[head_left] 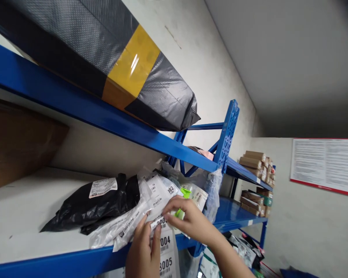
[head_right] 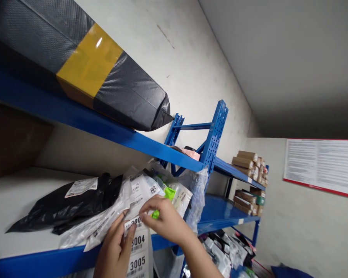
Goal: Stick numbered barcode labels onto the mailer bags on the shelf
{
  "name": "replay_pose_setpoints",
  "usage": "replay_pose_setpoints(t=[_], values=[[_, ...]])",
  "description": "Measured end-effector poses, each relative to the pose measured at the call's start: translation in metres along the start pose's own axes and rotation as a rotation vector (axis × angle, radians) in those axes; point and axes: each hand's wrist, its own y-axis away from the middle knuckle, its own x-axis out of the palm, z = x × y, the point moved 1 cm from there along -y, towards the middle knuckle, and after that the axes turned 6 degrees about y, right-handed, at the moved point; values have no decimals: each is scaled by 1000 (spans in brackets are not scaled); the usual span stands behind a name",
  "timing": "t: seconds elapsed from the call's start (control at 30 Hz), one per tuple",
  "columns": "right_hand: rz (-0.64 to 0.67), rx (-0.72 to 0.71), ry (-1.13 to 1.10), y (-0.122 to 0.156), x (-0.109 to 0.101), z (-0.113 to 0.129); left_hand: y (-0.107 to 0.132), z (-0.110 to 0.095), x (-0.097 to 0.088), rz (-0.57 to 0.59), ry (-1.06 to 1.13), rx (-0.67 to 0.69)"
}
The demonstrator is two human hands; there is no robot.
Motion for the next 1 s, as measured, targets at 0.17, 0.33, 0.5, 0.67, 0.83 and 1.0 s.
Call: replay_pose_setpoints(t=[0.17,0.33,0.5,0.67,0.83,1.0], values=[[-70,76,-142,0,7,-13,-7,-12,-1,-2,156,-164],[-50,100,-155,0,7,-13,-14,-15,-6,52,187,-323],[-72,102,-151,-2,9,-15,-14,-18,-6,19,163,-324],[-180,54,-121,-2,14,-15,-14,-23,-2,11,95,-276],[-205,101,2,-5,16,-10,-17,-27,2,24,185,-317],[-169,146,4,-11,12,-12,-17,-31,2,66,234,-314]])
